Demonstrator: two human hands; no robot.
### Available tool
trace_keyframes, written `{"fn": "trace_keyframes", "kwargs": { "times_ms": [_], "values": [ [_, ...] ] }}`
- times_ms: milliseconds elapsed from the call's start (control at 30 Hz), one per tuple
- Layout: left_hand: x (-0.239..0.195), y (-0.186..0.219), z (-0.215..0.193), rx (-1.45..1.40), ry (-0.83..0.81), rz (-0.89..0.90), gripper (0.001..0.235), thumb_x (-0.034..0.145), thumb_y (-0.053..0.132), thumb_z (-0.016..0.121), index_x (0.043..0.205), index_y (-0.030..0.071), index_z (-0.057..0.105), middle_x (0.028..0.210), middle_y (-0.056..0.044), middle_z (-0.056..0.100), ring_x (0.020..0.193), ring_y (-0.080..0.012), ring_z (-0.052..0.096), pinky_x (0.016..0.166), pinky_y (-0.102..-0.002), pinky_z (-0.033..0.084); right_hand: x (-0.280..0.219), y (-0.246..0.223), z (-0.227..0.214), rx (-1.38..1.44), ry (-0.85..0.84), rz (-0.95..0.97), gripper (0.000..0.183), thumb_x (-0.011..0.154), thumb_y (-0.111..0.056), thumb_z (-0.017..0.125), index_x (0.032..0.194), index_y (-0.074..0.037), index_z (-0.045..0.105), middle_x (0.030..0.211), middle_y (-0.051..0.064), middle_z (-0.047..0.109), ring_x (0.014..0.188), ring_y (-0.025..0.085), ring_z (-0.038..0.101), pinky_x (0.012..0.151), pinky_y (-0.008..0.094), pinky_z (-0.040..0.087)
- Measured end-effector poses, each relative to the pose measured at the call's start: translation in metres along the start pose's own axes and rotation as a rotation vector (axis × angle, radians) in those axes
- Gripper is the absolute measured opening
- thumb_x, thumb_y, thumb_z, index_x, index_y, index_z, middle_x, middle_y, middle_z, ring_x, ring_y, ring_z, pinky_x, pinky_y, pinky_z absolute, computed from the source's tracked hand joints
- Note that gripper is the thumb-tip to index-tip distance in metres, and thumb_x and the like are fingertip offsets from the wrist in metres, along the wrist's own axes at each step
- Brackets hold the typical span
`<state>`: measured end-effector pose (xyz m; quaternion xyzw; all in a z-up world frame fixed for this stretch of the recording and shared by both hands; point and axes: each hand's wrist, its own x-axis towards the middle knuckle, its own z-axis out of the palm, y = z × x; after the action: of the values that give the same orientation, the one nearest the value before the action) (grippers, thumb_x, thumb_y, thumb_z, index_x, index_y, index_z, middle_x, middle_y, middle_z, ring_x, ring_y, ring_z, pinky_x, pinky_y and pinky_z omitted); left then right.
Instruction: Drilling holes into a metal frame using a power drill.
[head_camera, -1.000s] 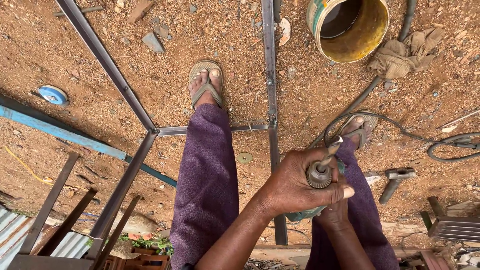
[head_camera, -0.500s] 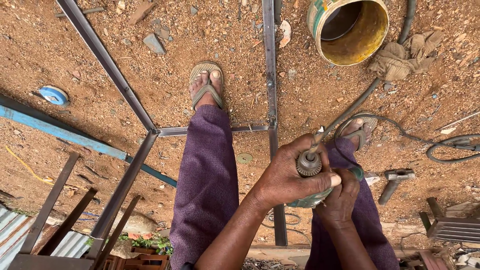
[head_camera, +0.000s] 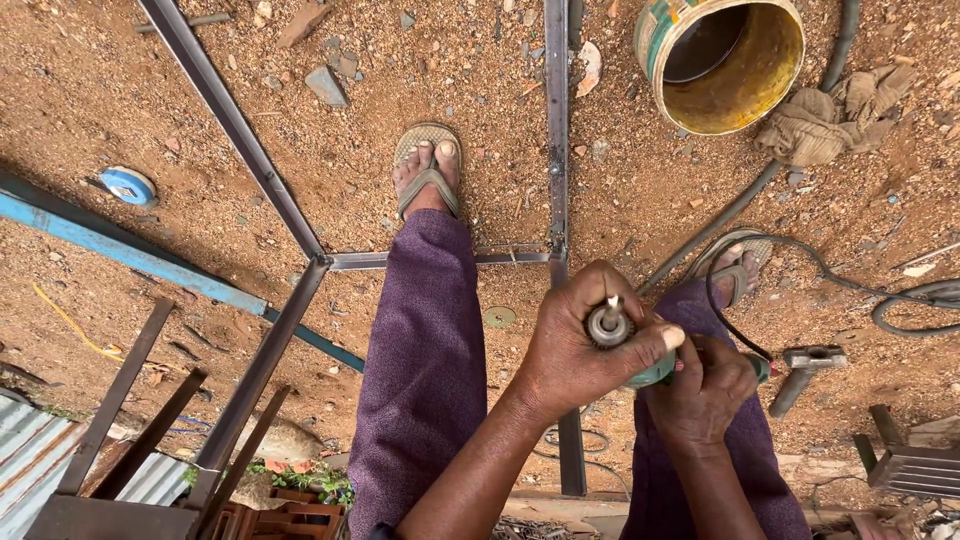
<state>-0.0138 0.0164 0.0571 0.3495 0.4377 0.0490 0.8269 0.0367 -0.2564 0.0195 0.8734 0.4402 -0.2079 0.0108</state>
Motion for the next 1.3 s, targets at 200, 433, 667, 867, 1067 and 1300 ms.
{"fn": "trace_keyframes", "kwargs": {
  "times_ms": [200, 433, 667, 867, 1067, 1300],
  "values": [
    [0.001, 0.003, -0.013, 0.043, -0.222, 0.007, 0.025, 0.09, 0.01, 0.083, 0.085, 0.012, 0.058, 0.084, 0.002, 0.063, 0.083, -0.006, 0.068, 0.076, -0.028, 0.059, 0.003, -0.002, -0.002, -0.046, 0.016, 0.017, 0.056, 0.092, -0.033, 0.086, 0.134, -0.015, 0.053, 0.126, 0.009, 0.049, 0.116, 0.031, 0.044, 0.103, 0.05, 0.034],
    [0.003, 0.006, -0.032, -0.069, -0.378, -0.093, 0.027, 0.085, 0.017, 0.087, 0.082, 0.013, 0.061, 0.084, 0.002, 0.065, 0.083, -0.0078, 0.069, 0.083, -0.033, 0.06, 0.013, -0.007, -0.01, -0.044, 0.07, -0.055, 0.052, 0.095, -0.035, 0.085, 0.132, -0.014, 0.055, 0.125, 0.009, 0.05, 0.115, 0.03, 0.043, 0.1, 0.05, 0.036],
    [0.008, 0.004, -0.009, -0.007, 0.072, 0.036, 0.045, 0.08, 0.035, 0.089, 0.107, 0.011, 0.062, 0.101, 0.001, 0.061, 0.094, -0.0075, 0.065, 0.081, -0.03, 0.06, 0.001, 0.003, -0.003, 0.012, -0.038, 0.017, 0.056, 0.083, -0.029, 0.092, 0.123, -0.012, 0.057, 0.128, 0.011, 0.051, 0.116, 0.031, 0.044, 0.097, 0.049, 0.035],
    [0.006, 0.0, -0.012, 0.124, 0.235, 0.083, 0.038, 0.094, 0.028, 0.085, 0.12, 0.005, 0.069, 0.113, -0.005, 0.071, 0.111, -0.0128, 0.071, 0.104, -0.032, 0.063, 0.009, -0.003, -0.01, -0.044, -0.043, 0.028, 0.073, 0.073, -0.039, 0.098, 0.131, -0.014, 0.061, 0.129, 0.009, 0.052, 0.119, 0.031, 0.044, 0.103, 0.051, 0.033],
    [0.005, 0.014, -0.027, -0.165, -0.102, -0.103, 0.037, 0.092, 0.018, 0.083, 0.123, 0.003, 0.071, 0.113, -0.008, 0.074, 0.107, -0.0153, 0.072, 0.1, -0.036, 0.063, 0.008, 0.004, -0.007, -0.088, -0.011, 0.069, 0.072, 0.074, -0.041, 0.102, 0.128, -0.017, 0.061, 0.128, 0.006, 0.051, 0.12, 0.029, 0.044, 0.105, 0.051, 0.032],
    [0.004, 0.011, -0.038, -0.298, -0.229, -0.125, 0.011, 0.096, 0.013, 0.07, 0.104, 0.007, 0.068, 0.102, -0.004, 0.068, 0.103, -0.0156, 0.066, 0.094, -0.037, 0.056, 0.007, 0.008, -0.005, -0.057, 0.015, 0.016, 0.071, 0.077, -0.048, 0.099, 0.13, -0.018, 0.062, 0.128, 0.006, 0.05, 0.119, 0.029, 0.043, 0.103, 0.051, 0.032]
  ]
}}
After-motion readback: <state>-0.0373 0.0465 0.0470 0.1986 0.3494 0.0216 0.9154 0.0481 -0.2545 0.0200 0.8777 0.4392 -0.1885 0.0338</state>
